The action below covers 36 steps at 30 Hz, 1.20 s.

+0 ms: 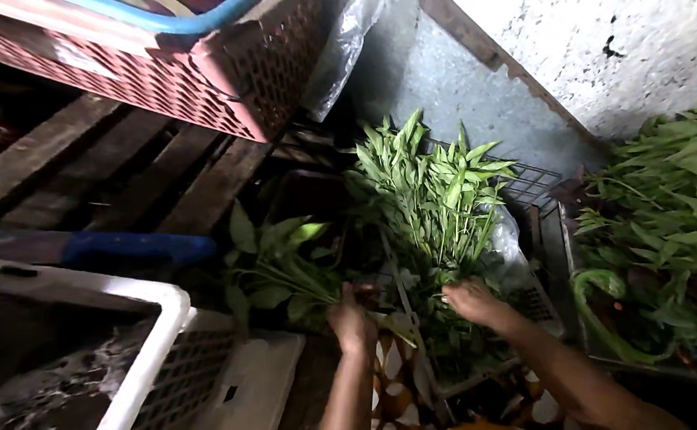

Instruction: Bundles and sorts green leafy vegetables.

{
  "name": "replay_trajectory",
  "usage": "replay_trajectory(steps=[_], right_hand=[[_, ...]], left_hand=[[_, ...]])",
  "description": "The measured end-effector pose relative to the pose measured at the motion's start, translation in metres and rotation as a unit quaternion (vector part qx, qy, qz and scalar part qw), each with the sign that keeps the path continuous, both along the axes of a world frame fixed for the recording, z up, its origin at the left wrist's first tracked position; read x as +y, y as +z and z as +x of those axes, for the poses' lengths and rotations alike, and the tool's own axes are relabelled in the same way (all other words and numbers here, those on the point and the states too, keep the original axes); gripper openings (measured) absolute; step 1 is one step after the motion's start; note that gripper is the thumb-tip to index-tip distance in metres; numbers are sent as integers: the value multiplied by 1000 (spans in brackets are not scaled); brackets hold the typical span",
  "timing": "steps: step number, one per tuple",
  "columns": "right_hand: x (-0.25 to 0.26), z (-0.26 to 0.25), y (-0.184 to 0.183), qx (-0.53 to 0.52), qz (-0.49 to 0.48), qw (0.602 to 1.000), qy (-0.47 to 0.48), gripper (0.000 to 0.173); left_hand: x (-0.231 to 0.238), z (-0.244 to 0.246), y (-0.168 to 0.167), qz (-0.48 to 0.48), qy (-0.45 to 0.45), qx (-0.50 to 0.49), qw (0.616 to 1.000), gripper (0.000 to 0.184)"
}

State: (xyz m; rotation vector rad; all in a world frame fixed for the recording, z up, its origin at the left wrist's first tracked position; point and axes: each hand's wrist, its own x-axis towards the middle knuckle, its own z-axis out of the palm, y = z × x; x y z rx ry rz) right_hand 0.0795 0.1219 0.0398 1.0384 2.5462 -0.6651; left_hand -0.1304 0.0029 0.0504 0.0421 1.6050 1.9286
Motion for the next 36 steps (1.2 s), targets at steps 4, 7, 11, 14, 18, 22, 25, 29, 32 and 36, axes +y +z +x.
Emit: replay_trajectory(steps=[4,7,11,14,18,22,25,29,32,36], right_hand=[[58,-28,-26,109,-34,968,-222,55],[78,-61,-41,208,-158,871,-416,60],[69,-78,-52,278,-154,819,-477,39],[33,-77,-37,332,-94,849,-400,36],[-22,-71,-14,358,-43,895,-262,33],[-51,-70,0,312,-7,934,-176,34],[-54,-71,5,329,59,928,-166,35],[-50,-72,10,321,81,932,-146,28],[-43,-61,-3,349,139,923,-83,22],[-19,-37,-23,352,99,929,-54,26]], left_hand=[[-5,-15,-6,-52,-41,-51,996,26],[-9,-6,-10,-44,-52,-96,993,23],[-3,4,-12,-22,-58,-140,988,10],[7,12,-6,-12,-70,-119,990,14],[21,28,0,4,-122,-47,991,17],[34,38,1,2,-133,32,991,11],[34,39,6,-1,-118,45,992,10],[34,31,11,3,-108,49,993,15],[34,13,28,28,-49,48,997,13],[31,-5,33,96,-2,37,995,15]])
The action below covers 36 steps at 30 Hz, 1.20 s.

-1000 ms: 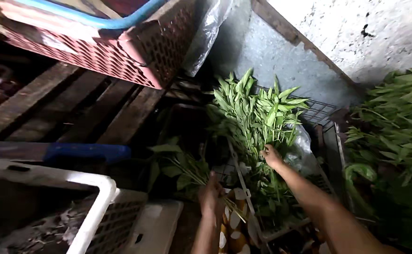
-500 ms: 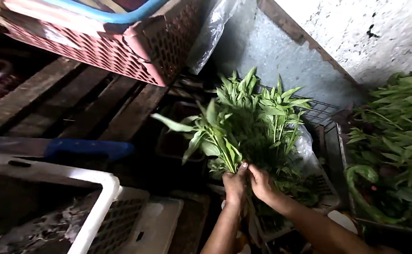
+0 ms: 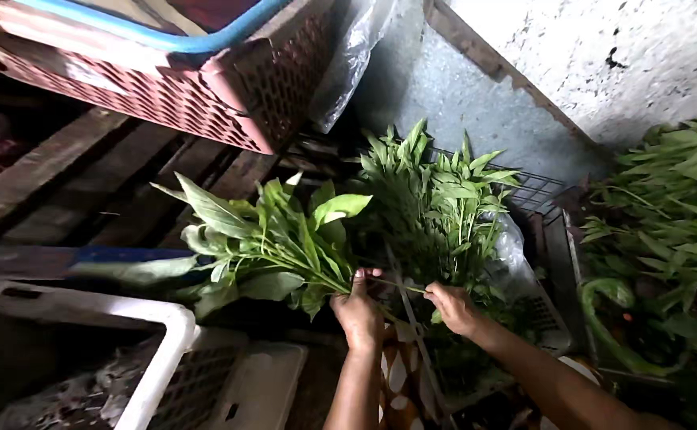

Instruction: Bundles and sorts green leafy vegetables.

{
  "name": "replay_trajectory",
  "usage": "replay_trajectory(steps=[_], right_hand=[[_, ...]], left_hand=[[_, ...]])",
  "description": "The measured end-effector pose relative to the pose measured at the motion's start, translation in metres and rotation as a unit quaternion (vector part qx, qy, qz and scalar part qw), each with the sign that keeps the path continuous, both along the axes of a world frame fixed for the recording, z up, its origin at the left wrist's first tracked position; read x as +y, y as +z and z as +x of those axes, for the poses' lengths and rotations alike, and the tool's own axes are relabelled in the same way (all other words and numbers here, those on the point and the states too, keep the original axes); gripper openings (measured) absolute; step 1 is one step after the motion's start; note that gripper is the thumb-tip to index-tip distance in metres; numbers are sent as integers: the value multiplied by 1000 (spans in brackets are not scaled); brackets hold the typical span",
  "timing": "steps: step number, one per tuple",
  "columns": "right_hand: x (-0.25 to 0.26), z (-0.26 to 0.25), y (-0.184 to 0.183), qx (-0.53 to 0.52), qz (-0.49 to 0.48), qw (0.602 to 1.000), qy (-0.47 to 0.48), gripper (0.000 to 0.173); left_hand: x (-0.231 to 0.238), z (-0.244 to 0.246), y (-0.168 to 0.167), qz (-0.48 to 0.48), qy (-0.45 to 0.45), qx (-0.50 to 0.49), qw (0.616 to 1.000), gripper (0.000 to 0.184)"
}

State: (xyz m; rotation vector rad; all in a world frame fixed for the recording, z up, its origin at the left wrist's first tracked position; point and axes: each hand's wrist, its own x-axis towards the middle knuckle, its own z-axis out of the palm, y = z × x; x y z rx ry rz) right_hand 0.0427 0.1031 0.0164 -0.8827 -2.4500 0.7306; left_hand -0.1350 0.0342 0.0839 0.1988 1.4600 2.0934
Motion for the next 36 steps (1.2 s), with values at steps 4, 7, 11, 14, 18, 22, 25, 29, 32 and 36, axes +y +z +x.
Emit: replay_trajectory(steps=[4,7,11,14,18,22,25,29,32,36], right_hand=[[36,1,11,-89,-101,990,40,36],[63,0,11,-167,-108,977,83,42],[95,15,4,-189,-22,982,-17,49],[115,1,11,-99,-38,971,-214,47],[137,-16,1,-109,-254,890,-362,48],[113,-18,0,-18,-261,906,-334,40],[75,-22,13,88,-216,926,-296,44],[23,-22,23,144,-170,953,-204,33],[-8,-22,24,115,-87,981,-127,27],[-32,-23,23,30,21,995,-98,25]], left_hand=[[-3,2,-5,16,26,-12,999,19],[-12,-7,5,0,79,11,997,18],[-25,-30,29,-1,68,30,997,26],[-23,-22,18,-18,13,17,1000,6],[-13,2,7,-37,-33,-25,998,19],[-8,14,3,-27,-60,-33,997,23],[-5,23,3,-30,-63,-34,997,14],[3,39,1,-42,-75,-19,996,8],[5,50,-10,-74,-116,3,991,15],[3,58,-23,-81,-99,-4,992,11]])
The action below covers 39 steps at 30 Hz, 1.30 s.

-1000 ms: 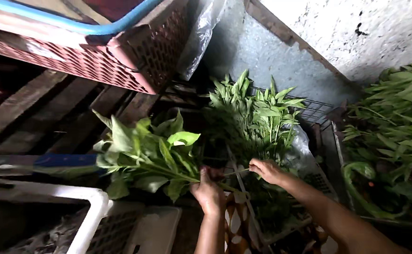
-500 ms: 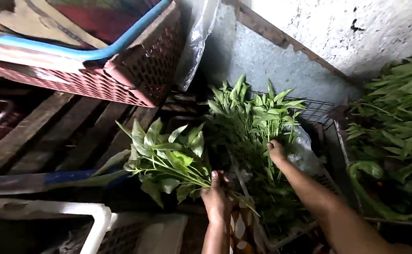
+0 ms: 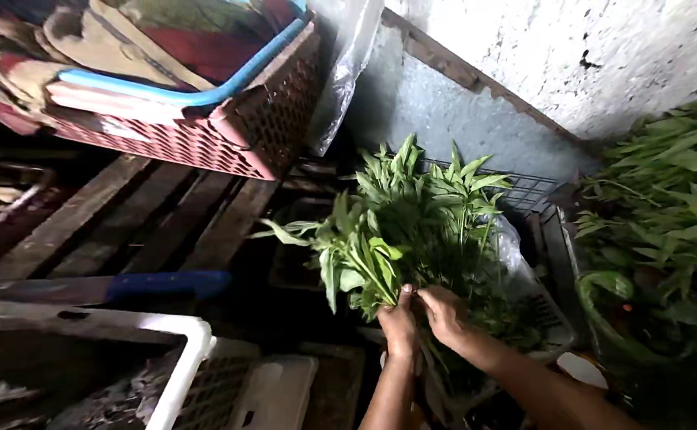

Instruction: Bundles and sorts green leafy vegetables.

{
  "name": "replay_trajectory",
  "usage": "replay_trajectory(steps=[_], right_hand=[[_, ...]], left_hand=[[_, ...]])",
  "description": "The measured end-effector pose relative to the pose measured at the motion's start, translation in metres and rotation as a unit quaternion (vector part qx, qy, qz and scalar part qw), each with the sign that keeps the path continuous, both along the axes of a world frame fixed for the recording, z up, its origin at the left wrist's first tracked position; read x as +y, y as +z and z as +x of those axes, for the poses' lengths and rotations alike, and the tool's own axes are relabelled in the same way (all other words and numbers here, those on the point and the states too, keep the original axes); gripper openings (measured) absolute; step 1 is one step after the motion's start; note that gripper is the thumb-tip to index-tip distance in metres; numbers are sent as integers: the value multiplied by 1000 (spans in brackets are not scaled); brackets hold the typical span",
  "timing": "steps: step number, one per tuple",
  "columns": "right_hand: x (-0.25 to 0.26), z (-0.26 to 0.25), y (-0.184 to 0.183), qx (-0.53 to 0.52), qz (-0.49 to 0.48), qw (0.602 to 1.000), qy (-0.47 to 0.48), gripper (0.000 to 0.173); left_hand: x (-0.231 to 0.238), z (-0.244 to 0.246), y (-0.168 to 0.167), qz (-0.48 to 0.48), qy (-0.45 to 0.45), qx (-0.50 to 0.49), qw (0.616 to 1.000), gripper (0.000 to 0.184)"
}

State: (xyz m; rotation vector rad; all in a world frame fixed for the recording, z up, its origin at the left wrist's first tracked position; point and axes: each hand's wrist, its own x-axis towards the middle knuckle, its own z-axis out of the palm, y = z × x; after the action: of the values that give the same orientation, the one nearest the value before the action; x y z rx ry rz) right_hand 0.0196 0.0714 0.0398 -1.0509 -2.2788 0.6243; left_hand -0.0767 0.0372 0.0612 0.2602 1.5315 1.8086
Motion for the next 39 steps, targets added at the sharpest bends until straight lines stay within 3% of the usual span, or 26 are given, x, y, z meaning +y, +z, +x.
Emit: replay_trajectory(steps=[3,7,10,12,15,17,21,23,25,28,33,37,39], right_hand=[[-1,9,6,-82,53,995,21,24],[17,31,-4,-50,121,991,42,23],[41,52,-24,-56,74,995,27,23],[60,69,-37,-130,-41,991,5,32],[89,97,-60,-264,-134,955,11,44],[97,114,-67,-356,-170,919,5,57],[110,117,-33,-507,-272,818,-1,64],[117,108,-15,-480,-275,833,-9,56],[121,85,3,-409,-236,880,-59,41],[136,43,3,-321,-166,922,-142,34],[158,17,-39,-262,-326,878,-234,40],[154,20,-42,-198,-319,897,-232,37],[141,26,-26,-103,-312,916,-231,35]], left_hand=[[-8,-4,16,26,38,-3,999,14],[-17,-21,46,77,83,39,993,12],[-21,-42,73,128,160,81,975,7],[-28,-60,95,195,194,103,956,11],[-38,-81,126,270,162,134,940,30],[-38,-81,132,244,134,129,952,38],[-42,-82,104,181,115,85,973,12],[-44,-81,86,152,95,50,983,6],[-42,-73,72,138,74,9,988,8],[-40,-61,57,119,56,-18,991,10],[-43,-53,51,110,36,-34,993,14],[-45,-52,52,103,32,-39,993,16],[-43,-50,53,97,32,-48,994,16]])
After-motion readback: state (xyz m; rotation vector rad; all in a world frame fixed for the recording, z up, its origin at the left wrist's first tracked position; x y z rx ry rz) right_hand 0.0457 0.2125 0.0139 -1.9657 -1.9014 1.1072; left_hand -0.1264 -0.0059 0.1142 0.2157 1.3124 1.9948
